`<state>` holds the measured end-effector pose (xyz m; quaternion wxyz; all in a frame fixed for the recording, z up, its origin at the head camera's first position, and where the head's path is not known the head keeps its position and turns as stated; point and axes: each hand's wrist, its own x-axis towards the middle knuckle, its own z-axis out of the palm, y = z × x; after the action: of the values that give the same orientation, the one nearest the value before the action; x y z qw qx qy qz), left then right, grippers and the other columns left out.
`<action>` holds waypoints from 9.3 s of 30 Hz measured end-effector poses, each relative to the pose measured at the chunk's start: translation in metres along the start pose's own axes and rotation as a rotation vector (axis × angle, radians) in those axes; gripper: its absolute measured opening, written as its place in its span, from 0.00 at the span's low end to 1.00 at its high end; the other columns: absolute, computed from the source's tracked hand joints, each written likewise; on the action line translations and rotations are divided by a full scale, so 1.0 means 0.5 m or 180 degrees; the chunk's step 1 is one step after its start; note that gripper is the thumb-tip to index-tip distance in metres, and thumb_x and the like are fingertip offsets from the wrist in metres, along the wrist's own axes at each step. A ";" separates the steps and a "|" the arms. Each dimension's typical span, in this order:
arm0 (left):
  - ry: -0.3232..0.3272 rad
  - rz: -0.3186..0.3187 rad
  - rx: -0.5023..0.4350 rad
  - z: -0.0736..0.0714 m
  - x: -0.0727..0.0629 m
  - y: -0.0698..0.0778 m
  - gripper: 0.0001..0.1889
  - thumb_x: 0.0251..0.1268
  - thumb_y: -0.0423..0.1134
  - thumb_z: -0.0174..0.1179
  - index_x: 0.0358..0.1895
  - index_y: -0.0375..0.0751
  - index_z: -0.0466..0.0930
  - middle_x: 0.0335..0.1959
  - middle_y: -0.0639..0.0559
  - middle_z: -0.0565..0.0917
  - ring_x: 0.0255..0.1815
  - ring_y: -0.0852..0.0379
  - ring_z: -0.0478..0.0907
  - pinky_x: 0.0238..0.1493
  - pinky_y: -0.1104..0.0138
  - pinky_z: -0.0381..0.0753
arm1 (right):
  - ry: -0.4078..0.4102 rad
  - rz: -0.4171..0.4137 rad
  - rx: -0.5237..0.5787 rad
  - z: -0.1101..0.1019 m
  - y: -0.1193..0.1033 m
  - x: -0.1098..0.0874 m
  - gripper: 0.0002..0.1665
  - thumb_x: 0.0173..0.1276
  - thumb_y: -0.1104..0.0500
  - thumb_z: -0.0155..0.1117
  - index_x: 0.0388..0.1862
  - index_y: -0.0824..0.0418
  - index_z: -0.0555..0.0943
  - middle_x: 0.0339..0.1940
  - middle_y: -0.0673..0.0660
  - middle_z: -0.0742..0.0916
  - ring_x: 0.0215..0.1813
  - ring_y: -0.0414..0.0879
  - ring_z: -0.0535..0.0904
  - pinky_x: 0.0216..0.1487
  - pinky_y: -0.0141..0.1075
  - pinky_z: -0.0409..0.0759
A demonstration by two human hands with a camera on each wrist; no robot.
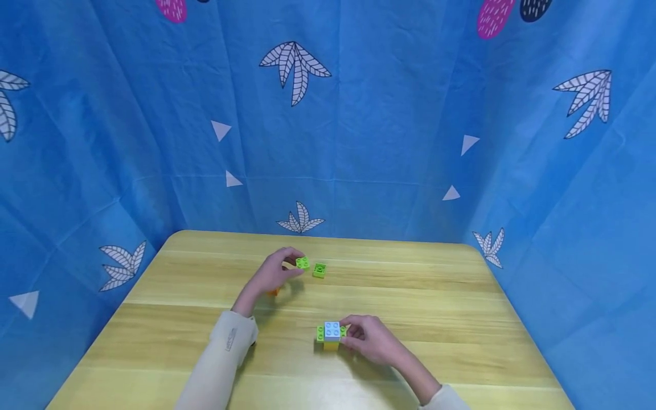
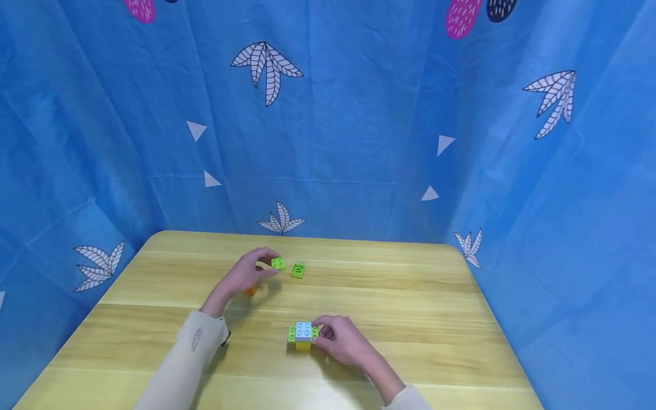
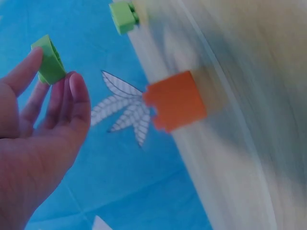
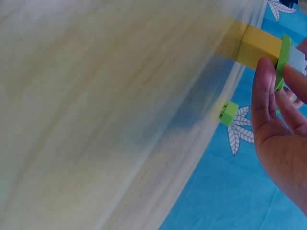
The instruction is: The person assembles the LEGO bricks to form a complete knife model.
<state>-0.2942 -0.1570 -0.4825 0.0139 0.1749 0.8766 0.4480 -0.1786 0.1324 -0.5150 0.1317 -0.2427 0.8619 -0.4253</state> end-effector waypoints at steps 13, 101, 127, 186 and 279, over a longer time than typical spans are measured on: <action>-0.0231 0.0368 -0.0007 0.034 -0.065 0.071 0.18 0.68 0.36 0.70 0.59 0.45 0.82 0.55 0.50 0.83 0.56 0.47 0.81 0.54 0.62 0.86 | -0.0009 -0.0016 -0.0022 0.000 0.001 0.003 0.23 0.70 0.62 0.69 0.61 0.72 0.80 0.34 0.52 0.87 0.30 0.38 0.82 0.33 0.29 0.84; -0.0644 0.0458 0.0056 0.139 -0.180 0.088 0.18 0.66 0.43 0.70 0.58 0.50 0.83 0.49 0.58 0.83 0.51 0.56 0.82 0.57 0.66 0.85 | -0.0011 0.0017 0.0174 0.003 0.001 0.000 0.26 0.71 0.61 0.69 0.63 0.73 0.78 0.35 0.54 0.87 0.32 0.45 0.85 0.32 0.30 0.85; -0.0505 0.0451 0.0237 0.153 -0.184 0.086 0.15 0.66 0.43 0.70 0.54 0.53 0.83 0.44 0.62 0.81 0.47 0.65 0.79 0.56 0.63 0.85 | -0.0021 0.0001 0.0113 0.000 0.000 -0.004 0.26 0.70 0.62 0.69 0.62 0.74 0.78 0.35 0.55 0.88 0.32 0.46 0.84 0.31 0.29 0.85; -0.0509 0.0341 -0.0069 0.095 -0.076 0.040 0.28 0.69 0.44 0.70 0.70 0.45 0.75 0.61 0.42 0.82 0.59 0.48 0.81 0.63 0.53 0.83 | -0.0009 -0.0068 -0.0032 -0.001 -0.004 -0.002 0.25 0.70 0.62 0.68 0.61 0.74 0.78 0.34 0.53 0.87 0.32 0.39 0.82 0.36 0.28 0.84; -0.0256 0.0266 -0.0369 0.067 -0.066 0.099 0.20 0.66 0.34 0.70 0.59 0.50 0.80 0.50 0.52 0.83 0.48 0.57 0.83 0.55 0.63 0.86 | -0.0008 -0.0028 -0.0003 0.003 0.005 0.003 0.24 0.70 0.61 0.69 0.61 0.72 0.79 0.34 0.52 0.87 0.32 0.40 0.83 0.36 0.29 0.84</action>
<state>-0.2425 -0.1148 -0.4676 0.0405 0.2281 0.8399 0.4908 -0.1799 0.1319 -0.5177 0.1308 -0.2472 0.8609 -0.4251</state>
